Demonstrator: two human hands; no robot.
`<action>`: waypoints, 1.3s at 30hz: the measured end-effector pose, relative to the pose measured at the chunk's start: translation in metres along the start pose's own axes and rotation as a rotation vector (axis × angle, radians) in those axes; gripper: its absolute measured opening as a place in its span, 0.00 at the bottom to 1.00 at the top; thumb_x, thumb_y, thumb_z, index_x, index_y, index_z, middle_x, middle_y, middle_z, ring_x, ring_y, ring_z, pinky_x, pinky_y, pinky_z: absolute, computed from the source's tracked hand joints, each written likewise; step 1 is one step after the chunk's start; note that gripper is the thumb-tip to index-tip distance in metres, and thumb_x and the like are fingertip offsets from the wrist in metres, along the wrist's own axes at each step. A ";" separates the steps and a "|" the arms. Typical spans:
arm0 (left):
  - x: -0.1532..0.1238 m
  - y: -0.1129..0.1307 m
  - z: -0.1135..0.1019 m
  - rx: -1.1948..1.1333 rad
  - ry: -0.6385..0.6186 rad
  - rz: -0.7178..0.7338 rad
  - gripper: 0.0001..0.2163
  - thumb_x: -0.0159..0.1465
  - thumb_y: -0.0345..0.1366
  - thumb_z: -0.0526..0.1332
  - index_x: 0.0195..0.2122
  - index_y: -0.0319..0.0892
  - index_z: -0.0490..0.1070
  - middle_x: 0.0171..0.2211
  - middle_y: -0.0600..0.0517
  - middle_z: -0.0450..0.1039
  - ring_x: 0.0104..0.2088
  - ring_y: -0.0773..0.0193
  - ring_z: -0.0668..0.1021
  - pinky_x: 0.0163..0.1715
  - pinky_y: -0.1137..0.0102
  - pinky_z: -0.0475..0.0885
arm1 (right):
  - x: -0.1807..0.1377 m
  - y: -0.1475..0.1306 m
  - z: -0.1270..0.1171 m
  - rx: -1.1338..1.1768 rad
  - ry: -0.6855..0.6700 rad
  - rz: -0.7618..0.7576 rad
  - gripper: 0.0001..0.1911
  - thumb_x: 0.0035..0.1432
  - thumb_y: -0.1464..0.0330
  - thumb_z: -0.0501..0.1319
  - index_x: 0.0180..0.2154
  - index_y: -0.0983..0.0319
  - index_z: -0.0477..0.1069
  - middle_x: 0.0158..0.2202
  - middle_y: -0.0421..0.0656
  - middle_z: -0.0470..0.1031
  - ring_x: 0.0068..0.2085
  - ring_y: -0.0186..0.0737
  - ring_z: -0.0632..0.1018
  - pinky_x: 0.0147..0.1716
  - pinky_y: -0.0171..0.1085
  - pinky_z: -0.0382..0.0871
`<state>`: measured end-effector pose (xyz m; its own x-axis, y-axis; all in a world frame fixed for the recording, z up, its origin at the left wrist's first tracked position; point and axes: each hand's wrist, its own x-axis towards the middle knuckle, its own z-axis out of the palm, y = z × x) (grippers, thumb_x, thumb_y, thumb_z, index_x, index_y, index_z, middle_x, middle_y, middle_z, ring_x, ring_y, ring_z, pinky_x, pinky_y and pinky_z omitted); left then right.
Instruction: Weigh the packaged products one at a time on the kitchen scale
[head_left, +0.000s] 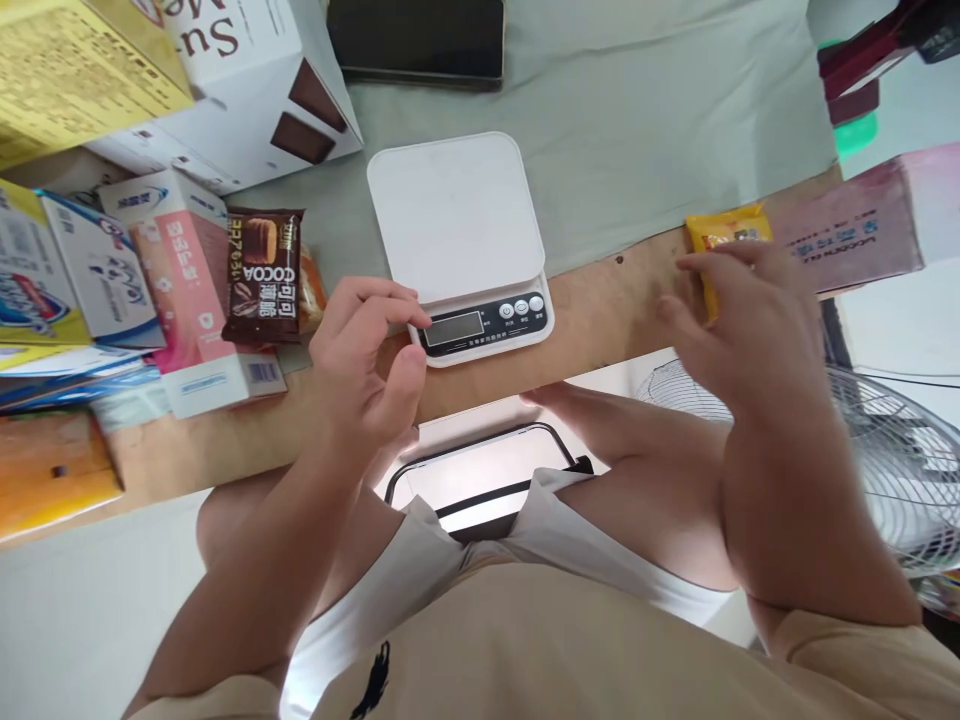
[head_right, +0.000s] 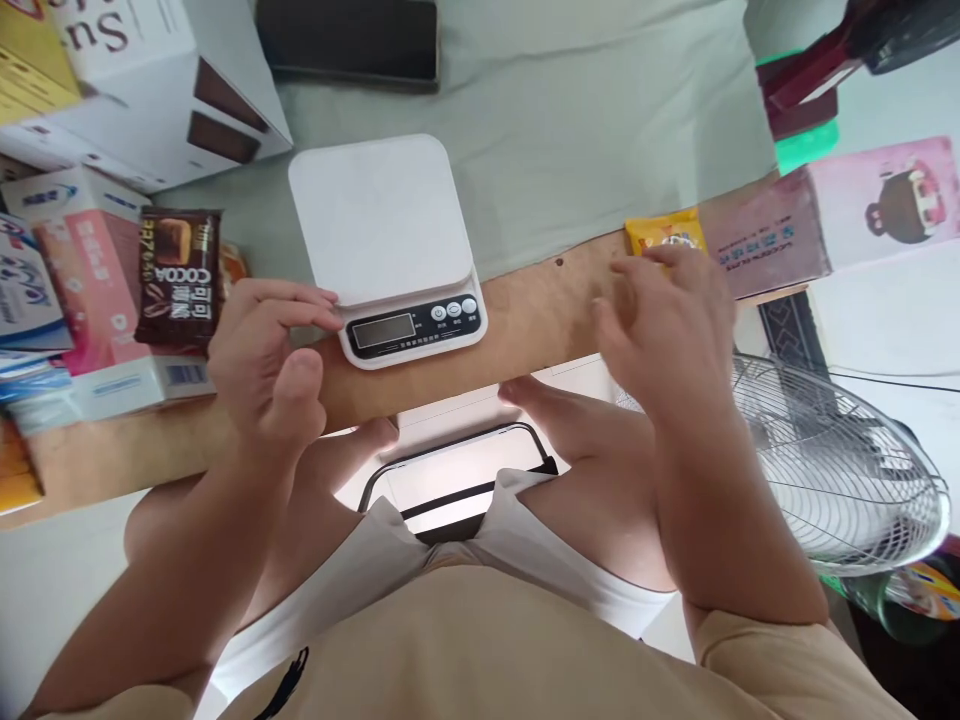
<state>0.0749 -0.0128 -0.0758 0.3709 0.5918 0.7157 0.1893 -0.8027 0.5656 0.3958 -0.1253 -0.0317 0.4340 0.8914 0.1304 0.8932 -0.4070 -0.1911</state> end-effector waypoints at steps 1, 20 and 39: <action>0.000 -0.001 0.000 -0.006 -0.011 0.008 0.13 0.67 0.46 0.56 0.44 0.48 0.77 0.35 0.44 0.75 0.36 0.52 0.77 0.29 0.51 0.71 | 0.000 -0.001 0.005 -0.003 -0.069 -0.026 0.22 0.54 0.59 0.64 0.51 0.54 0.76 0.63 0.49 0.73 0.67 0.64 0.70 0.67 0.70 0.64; -0.001 0.014 -0.003 0.104 0.015 -0.185 0.15 0.70 0.48 0.55 0.35 0.45 0.75 0.35 0.47 0.77 0.39 0.56 0.79 0.39 0.56 0.75 | 0.002 -0.090 0.012 0.269 -0.061 -0.382 0.20 0.64 0.61 0.56 0.55 0.60 0.71 0.60 0.50 0.75 0.65 0.48 0.74 0.68 0.53 0.69; -0.011 0.004 -0.054 0.602 0.083 -0.571 0.28 0.55 0.32 0.68 0.58 0.53 0.70 0.52 0.45 0.76 0.66 0.35 0.64 0.70 0.36 0.51 | -0.022 -0.199 0.050 0.368 0.106 -0.689 0.13 0.63 0.66 0.58 0.49 0.57 0.70 0.50 0.49 0.78 0.56 0.51 0.79 0.56 0.54 0.74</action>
<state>0.0223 -0.0183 -0.0591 0.0068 0.9046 0.4261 0.7903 -0.2660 0.5520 0.2028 -0.0536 -0.0447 -0.1774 0.8874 0.4254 0.8768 0.3388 -0.3412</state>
